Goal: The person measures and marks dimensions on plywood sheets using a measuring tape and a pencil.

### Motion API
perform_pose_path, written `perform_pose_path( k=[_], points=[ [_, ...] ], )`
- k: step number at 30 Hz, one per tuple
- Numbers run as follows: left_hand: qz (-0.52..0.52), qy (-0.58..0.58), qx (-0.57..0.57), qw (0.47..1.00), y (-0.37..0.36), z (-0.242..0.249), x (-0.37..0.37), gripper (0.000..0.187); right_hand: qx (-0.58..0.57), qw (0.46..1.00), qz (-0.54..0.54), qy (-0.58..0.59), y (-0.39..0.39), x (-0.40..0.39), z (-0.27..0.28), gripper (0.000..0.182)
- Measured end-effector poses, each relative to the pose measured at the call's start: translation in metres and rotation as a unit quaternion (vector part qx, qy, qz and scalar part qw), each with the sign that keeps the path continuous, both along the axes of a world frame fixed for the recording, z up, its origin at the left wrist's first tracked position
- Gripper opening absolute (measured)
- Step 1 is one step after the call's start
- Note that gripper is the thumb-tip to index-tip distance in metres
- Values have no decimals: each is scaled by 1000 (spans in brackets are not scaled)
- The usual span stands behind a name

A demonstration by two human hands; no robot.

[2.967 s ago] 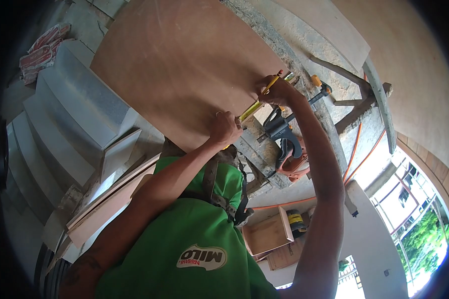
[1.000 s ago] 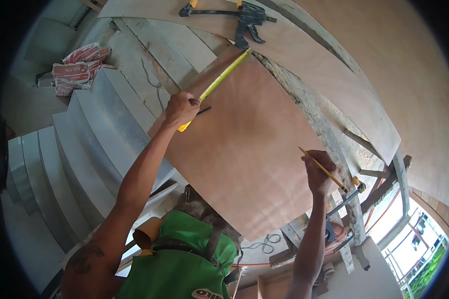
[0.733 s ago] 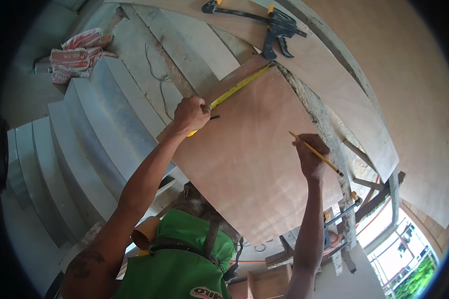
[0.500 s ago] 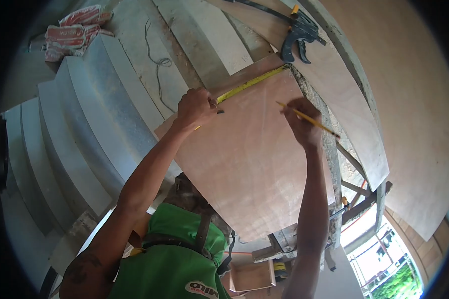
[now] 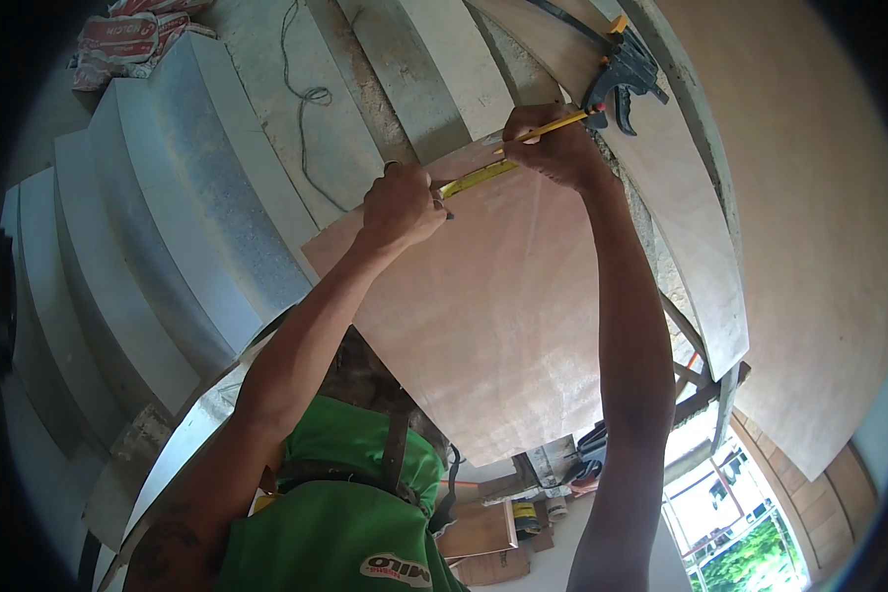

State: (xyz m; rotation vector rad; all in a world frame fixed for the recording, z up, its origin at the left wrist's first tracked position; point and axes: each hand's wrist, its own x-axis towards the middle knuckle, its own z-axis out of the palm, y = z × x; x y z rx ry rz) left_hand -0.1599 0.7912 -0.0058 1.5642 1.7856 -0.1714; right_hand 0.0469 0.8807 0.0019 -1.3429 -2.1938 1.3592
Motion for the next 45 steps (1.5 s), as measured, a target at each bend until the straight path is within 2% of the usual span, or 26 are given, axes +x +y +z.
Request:
perform_pose_path(
  k=[10,18,29,45],
  points=[
    [-10,0,19,1000,1,1,0,32,-44,999,19,-9,4,6,-23,18],
    [-19,-8,23,1000,2,3,-2,32,-96,995,-13,-32,1,3,-13,19],
    [1,-10,18,1000,2,3,-1,40,-98,995,-16,-13,-3,4,-13,18],
    [2,-6,7,1000,4,4,-1,32,-89,996,4,-22,1,5,-16,16]
  ],
)
